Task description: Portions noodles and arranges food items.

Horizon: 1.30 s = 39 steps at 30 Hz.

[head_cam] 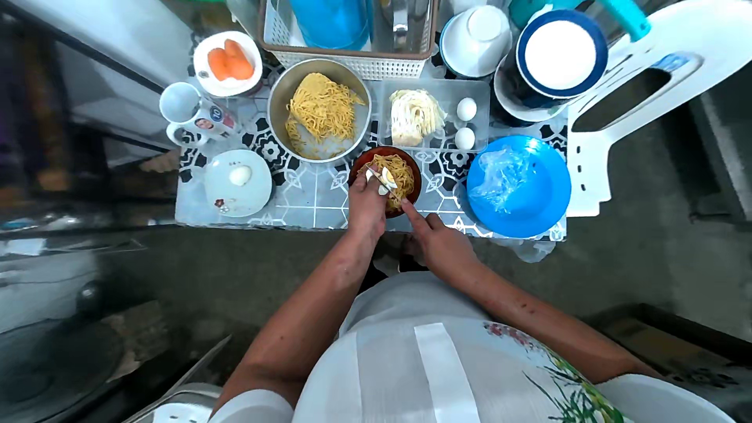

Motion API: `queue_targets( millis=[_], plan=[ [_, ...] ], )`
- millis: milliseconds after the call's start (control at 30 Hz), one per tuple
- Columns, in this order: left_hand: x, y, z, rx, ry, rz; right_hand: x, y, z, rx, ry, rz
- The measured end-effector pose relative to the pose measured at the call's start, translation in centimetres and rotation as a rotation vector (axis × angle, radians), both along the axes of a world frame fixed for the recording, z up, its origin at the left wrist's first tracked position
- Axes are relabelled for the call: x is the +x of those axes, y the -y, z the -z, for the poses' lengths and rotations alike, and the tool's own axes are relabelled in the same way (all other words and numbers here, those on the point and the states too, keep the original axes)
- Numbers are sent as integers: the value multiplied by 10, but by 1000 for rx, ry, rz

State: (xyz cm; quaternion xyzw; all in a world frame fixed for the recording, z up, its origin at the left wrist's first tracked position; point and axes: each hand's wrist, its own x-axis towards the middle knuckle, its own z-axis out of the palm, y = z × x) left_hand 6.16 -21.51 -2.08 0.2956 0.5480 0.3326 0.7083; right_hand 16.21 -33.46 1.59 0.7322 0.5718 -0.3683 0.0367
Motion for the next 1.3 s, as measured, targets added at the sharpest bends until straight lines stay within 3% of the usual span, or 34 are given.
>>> queue_targets(
  millis=[100,333,567,700,900,1000,1167,1300],
  plan=[
    [-1,0,0,-22,12,-12,6,-1,-2,44,53,-9],
    [0,-1,6,8,19,-48,17,0,-12,63,-231,61],
    [6,2,-1,-9,24,-62,10,-5,-2,-26,-39,-21],
    [0,1,4,-62,76,-82,15,1,5,142,109,-61],
    [-3,0,8,-70,61,-94,21,-4,-13,19,-164,15],
    [-2,0,6,-78,66,-129,20,-3,-11,26,-196,18],
    [-2,5,3,-53,78,-139,16,-2,-3,7,-47,-53],
    [-5,5,2,-46,72,-134,16,4,4,167,105,-65]
  ],
)
